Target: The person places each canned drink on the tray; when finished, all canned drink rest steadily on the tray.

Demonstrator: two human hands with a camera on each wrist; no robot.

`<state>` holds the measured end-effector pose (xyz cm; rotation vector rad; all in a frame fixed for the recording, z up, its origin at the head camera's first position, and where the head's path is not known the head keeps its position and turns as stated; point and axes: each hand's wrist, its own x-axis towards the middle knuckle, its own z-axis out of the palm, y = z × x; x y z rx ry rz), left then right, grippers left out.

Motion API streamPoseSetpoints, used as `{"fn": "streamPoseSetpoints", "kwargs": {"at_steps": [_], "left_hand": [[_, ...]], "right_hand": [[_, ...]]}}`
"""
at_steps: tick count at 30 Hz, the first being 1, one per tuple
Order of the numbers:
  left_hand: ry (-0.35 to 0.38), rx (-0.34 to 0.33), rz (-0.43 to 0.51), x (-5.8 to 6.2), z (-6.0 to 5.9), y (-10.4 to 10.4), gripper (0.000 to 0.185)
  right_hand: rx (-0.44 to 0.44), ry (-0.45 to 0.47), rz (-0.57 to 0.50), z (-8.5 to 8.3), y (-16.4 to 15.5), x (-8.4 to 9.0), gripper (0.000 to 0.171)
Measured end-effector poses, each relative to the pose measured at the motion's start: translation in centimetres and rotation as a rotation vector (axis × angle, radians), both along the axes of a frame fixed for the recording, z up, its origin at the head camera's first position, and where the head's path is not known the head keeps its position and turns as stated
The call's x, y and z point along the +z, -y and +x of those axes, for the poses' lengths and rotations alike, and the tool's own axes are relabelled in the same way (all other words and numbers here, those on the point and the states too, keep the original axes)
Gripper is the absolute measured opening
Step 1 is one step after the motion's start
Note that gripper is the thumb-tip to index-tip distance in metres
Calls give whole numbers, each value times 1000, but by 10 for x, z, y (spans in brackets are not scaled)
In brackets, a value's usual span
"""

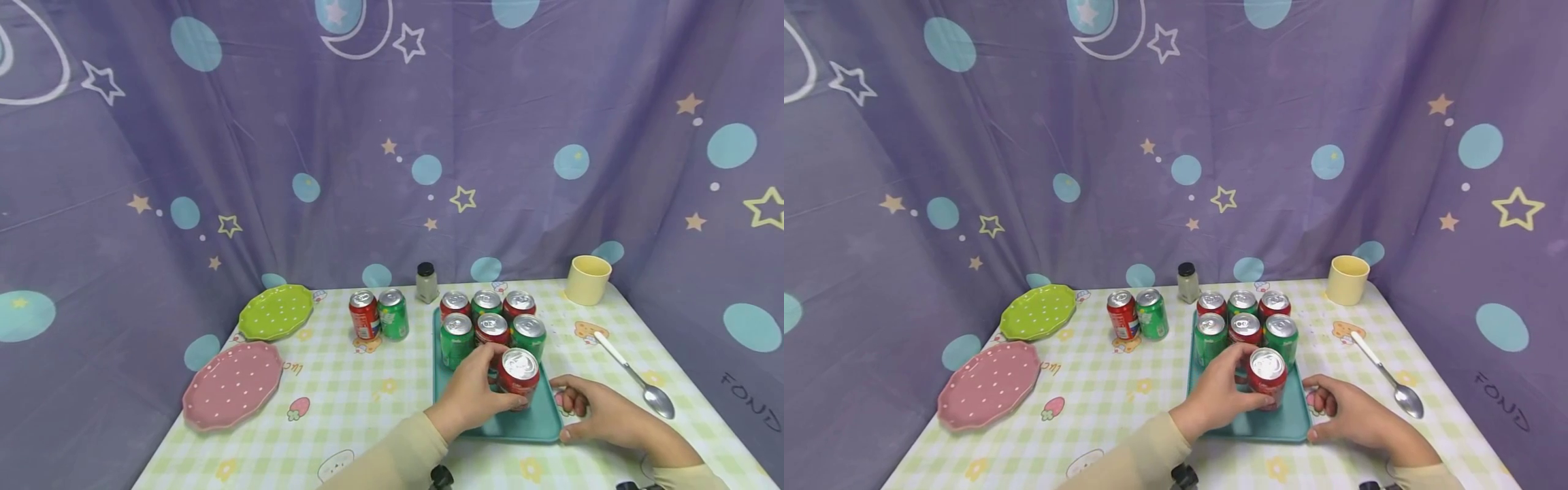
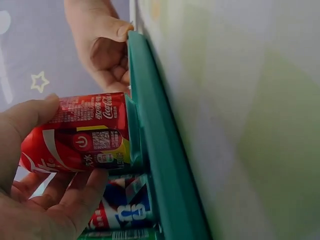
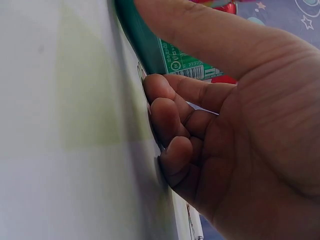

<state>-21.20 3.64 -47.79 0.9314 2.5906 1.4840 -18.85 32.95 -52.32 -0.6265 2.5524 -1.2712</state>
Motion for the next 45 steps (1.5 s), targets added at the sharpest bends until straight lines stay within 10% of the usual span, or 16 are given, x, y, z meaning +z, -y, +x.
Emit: {"fn": "streamPoseSetpoints", "kwargs": {"at_steps": [45], "left_hand": [[-160, 199, -133, -14, -1, -44, 70]], "right_hand": [[36, -22, -40, 0, -2, -1, 68]]}}
